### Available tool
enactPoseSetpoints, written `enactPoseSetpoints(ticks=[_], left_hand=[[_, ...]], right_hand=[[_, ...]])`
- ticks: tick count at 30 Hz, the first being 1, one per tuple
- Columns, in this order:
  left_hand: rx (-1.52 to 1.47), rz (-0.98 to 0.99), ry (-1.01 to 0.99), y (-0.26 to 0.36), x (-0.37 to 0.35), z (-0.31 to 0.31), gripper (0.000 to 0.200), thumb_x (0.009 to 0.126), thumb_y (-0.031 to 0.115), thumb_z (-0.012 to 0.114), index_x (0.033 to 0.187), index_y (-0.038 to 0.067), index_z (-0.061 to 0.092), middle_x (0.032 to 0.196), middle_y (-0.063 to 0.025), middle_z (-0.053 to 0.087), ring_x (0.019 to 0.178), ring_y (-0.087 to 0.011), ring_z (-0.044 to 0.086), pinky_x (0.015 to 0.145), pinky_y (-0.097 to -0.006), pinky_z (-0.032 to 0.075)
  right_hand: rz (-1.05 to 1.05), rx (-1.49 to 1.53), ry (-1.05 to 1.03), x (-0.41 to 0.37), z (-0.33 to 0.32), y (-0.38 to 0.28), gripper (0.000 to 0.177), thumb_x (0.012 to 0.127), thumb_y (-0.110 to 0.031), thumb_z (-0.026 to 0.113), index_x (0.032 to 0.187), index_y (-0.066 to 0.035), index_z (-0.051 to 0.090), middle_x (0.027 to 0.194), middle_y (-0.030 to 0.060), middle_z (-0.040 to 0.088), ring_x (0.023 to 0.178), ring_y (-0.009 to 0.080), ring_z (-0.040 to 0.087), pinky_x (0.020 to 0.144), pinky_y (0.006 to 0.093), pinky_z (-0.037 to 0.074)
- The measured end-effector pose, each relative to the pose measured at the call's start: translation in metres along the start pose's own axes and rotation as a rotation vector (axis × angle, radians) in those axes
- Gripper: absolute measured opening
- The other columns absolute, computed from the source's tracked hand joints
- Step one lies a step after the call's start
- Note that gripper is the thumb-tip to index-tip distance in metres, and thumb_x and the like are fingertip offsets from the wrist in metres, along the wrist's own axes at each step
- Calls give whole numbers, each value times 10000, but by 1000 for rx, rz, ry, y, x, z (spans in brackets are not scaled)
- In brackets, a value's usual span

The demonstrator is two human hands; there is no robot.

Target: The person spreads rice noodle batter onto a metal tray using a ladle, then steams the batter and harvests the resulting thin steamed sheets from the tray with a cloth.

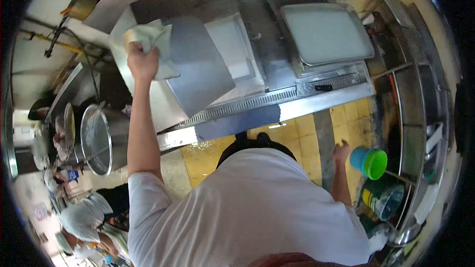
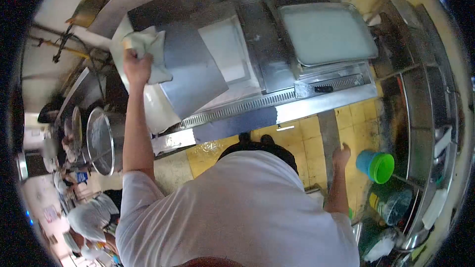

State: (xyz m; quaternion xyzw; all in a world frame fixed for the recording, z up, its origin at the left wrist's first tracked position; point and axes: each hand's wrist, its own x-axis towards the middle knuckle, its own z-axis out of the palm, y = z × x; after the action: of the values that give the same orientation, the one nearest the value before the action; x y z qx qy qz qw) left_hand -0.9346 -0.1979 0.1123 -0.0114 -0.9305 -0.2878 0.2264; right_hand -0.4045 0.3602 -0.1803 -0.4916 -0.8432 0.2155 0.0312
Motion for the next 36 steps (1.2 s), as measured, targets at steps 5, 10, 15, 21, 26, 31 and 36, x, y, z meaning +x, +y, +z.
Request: enactPoseSetpoints(ticks=[5, 10, 15, 21, 26, 31, 36], left_hand=[[41, 27, -153, 13, 40, 104, 462, 731, 270, 757, 1062, -9, 596, 1014, -247, 690, 990, -416, 667, 879, -456, 510], [27, 70, -249, 22, 51, 158, 492, 747, 277, 739, 1124, -2, 590, 1034, -240, 693, 1011, -416, 665, 898, -464, 512], [-28, 110, -325, 14, 50, 189, 488, 742, 256, 738, 1123, -13, 593, 1056, -248, 682, 1032, -418, 657, 894, -472, 515], [-37, 86, -329, 3, 45, 207, 470, 746, 236, 736, 1112, -23, 597, 1058, -250, 675, 1038, -419, 649, 890, -470, 517], [-108, 83, -258, -5, 31, 195, 471, 778, 266, 748, 1116, -24, 594, 1047, -236, 683, 1003, -417, 661, 891, -465, 517], [-326, -10, -222, -12, -19, 130, 487, 849, 325, 755, 1206, 37, 592, 1035, -159, 711, 838, -369, 700, 820, -447, 537], [-529, -167, -277, -52, -137, 48, 383, 853, 153, 739, 1193, 33, 610, 984, -123, 702, 598, -201, 610, 577, -356, 499]], right_hand=[[43, -695, -302, -83, -1, 127, 238, 802, -224, 650, 931, -59, 762, 891, 149, 744, 848, 338, 725, 761, 461, 568], [-118, -1076, -631, -147, -28, 142, 180, 890, -249, 655, 832, -96, 729, 855, 99, 745, 798, 268, 736, 673, 397, 574], [47, -961, -660, -177, -26, 144, 214, 860, -314, 682, 798, -112, 717, 800, 106, 730, 740, 266, 727, 647, 399, 573], [-248, -839, -312, -123, -14, 97, 120, 706, -186, 690, 759, -78, 695, 770, 146, 688, 775, 324, 695, 651, 452, 545], [-241, -169, -37, -36, -15, -25, 281, 841, -246, 618, 907, 21, 674, 894, 265, 666, 891, 406, 665, 778, 476, 518], [-360, 285, -69, 27, -17, -276, 347, 878, -217, 651, 1130, 19, 685, 1011, 242, 712, 955, 343, 699, 836, 407, 532], [-746, 317, -276, 62, 30, -495, 403, 880, -222, 679, 1216, 0, 659, 1135, 207, 711, 1052, 322, 693, 919, 396, 530]])
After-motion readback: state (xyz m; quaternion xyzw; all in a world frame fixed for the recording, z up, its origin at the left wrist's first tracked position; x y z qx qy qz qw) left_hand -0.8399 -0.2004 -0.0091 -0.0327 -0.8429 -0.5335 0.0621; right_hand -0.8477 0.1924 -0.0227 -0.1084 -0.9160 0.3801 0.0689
